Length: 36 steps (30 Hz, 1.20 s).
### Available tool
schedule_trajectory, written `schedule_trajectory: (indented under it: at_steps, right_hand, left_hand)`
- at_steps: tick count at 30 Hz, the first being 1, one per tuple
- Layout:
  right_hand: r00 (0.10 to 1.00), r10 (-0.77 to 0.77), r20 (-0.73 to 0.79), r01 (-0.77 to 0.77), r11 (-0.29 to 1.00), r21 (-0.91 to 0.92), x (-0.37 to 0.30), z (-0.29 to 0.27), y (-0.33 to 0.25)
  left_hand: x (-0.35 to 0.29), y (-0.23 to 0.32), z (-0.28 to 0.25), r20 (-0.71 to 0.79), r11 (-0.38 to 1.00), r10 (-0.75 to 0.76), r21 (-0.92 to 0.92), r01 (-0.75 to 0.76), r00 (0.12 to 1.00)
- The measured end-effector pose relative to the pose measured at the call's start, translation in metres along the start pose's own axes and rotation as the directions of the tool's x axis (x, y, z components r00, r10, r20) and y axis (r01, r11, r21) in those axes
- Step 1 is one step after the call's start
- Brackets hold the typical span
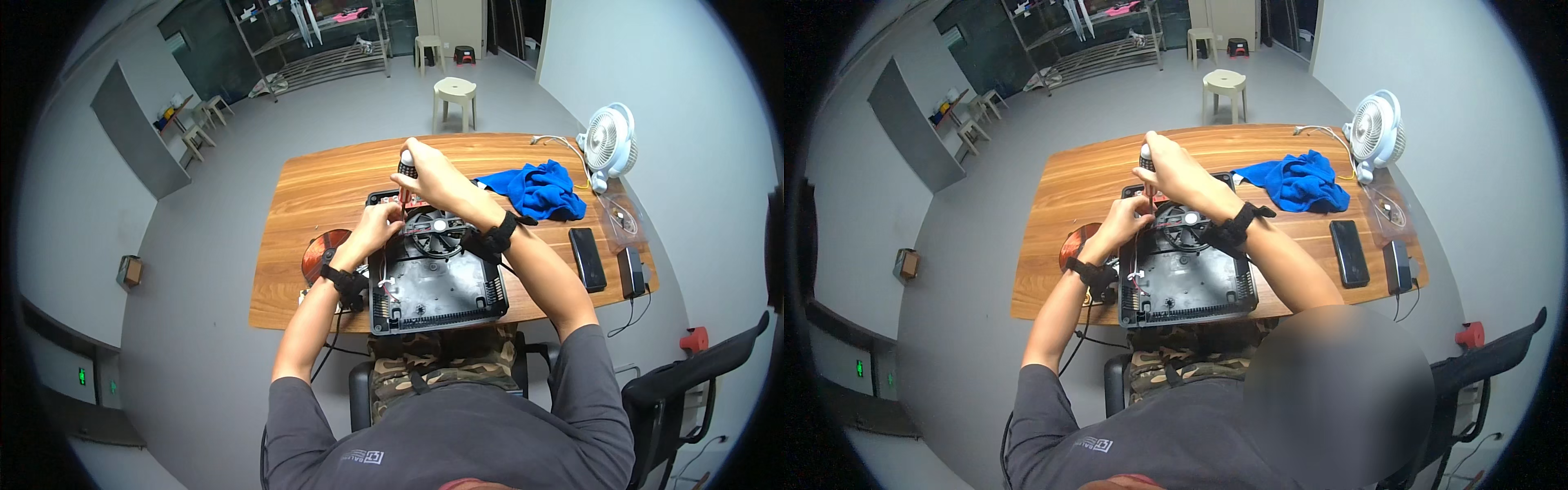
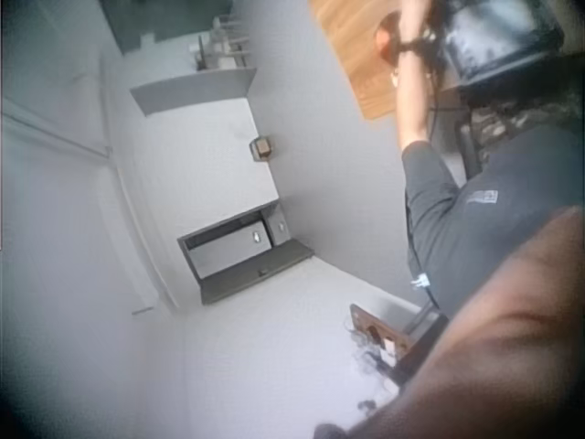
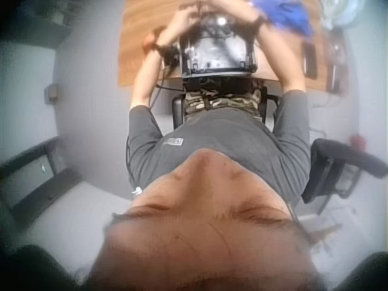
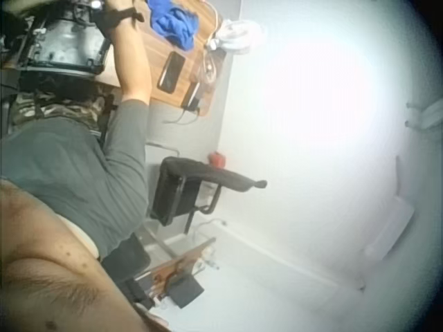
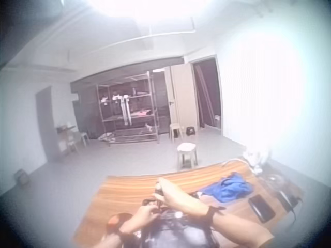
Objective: The person disassembles a small electronic device on a wooden table. They use a screwdriver to remove screws and take apart the device, then wipe the interior with a blue cloth.
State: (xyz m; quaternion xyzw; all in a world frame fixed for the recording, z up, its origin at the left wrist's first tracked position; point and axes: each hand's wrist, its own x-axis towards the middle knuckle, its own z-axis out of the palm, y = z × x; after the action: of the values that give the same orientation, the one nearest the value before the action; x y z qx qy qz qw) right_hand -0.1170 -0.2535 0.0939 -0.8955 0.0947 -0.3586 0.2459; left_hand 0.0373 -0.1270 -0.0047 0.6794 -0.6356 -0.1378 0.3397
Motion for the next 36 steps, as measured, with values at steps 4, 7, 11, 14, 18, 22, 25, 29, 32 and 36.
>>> schedule_trajectory:
  at_steps: [4,7,11,14,18,22,25,29,32,36]
  right_hand:
    - [0.997,0.075,0.003,-0.075,0.997,0.008,0.002,-0.004,-0.003]
    - [0.992,0.121,0.023,-0.123,0.991,0.058,0.004,-0.004,-0.002]
    - [0.993,0.122,0.006,-0.122,0.989,0.086,0.005,0.003,-0.001]
    - [0.994,0.033,-0.101,-0.032,0.999,0.019,0.005,0.004,-0.001]
    - [0.988,0.004,-0.156,0.019,0.989,0.147,0.016,-0.020,-0.014]
    - [0.981,-0.068,-0.180,0.071,0.997,0.012,0.018,-0.039,-0.010]
    - [0.991,-0.005,-0.134,0.015,0.997,0.074,0.010,-0.050,-0.005]
    - [0.985,0.174,0.020,-0.175,0.976,0.126,-0.002,-0.061,0.010]
    - [0.977,0.211,0.022,-0.210,0.977,-0.033,-0.014,-0.073,0.028]
    - [0.957,0.290,0.025,-0.276,0.931,-0.237,-0.030,-0.090,0.034]
  left_hand:
    - [0.001,-0.001,-0.011,-0.058,0.999,0.041,0.015,-0.040,0.997]
    - [-0.001,-0.002,-0.021,-0.054,0.999,0.027,0.037,-0.026,0.998]
    - [-0.001,-0.013,-0.028,-0.066,0.993,0.088,0.084,-0.083,0.994]
    - [-0.004,-0.023,-0.031,-0.019,0.963,0.138,0.235,-0.130,0.990]
    - [-0.024,-0.044,-0.040,-0.060,0.987,0.064,0.152,-0.054,0.996]
    - [-0.025,-0.071,-0.069,-0.229,0.986,-0.006,0.158,0.043,0.973]
    - [-0.027,-0.097,-0.089,-0.189,0.952,-0.116,0.259,0.164,0.975]
    - [-0.037,-0.135,-0.102,-0.124,0.871,-0.282,0.383,0.308,0.951]
    - [-0.030,-0.152,-0.103,-0.096,0.824,-0.414,0.383,0.418,0.905]
    - [-0.027,-0.156,-0.097,-0.090,0.789,-0.414,0.461,0.407,0.906]
